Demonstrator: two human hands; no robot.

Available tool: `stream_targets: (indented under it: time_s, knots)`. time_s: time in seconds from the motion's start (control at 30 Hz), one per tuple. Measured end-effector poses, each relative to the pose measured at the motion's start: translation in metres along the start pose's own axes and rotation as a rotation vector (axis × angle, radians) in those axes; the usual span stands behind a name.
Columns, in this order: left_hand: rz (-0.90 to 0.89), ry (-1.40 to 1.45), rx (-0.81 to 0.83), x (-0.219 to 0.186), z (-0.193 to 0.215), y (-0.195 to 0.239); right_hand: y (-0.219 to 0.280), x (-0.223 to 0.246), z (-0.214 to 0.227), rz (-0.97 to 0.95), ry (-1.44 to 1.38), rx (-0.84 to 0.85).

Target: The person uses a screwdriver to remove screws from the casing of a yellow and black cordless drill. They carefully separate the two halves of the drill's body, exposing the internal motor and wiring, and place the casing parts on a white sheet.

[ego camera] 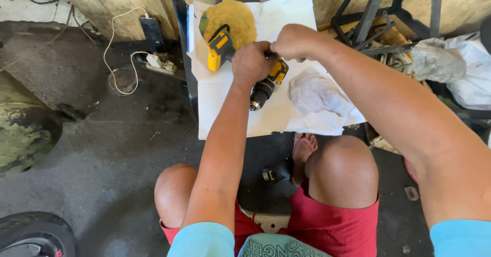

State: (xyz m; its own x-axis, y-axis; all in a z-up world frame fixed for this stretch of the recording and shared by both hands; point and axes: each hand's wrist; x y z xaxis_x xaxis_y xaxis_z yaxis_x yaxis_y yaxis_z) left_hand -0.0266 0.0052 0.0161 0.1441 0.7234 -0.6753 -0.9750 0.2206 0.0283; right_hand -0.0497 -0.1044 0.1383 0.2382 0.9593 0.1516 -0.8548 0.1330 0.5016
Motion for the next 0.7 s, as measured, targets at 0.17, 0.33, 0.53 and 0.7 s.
stream_targets:
  time_s: [0.17, 0.33, 0.53, 0.7]
  knots:
    - [-0.017, -0.033, -0.018, 0.008, -0.006, -0.007, -0.008, 0.006, 0.001, 0.065, 0.069, 0.034]
    - [-0.169, -0.017, -0.097, 0.012, -0.010, -0.002, -0.056, -0.040, -0.017, 0.585, 0.940, -0.314]
    - [-0.111, -0.020, -0.021, 0.010, -0.007, -0.003, -0.007, -0.029, -0.008, 0.406, 0.498, -0.185]
    - [0.011, -0.038, -0.007, -0.004, -0.004, -0.001, -0.009, -0.056, -0.037, 0.377, -0.267, -0.412]
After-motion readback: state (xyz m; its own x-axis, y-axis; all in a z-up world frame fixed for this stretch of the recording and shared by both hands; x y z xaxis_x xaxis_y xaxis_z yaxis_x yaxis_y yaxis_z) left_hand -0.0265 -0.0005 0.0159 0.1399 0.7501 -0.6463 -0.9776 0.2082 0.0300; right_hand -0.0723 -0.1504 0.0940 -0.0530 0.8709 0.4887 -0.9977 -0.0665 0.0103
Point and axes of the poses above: each hand's wrist, its own y-axis away from the middle knuckle, its own z-axis out of the back of the hand, x = y × z, and after that the axes turned 2 degrees about y, right-handed
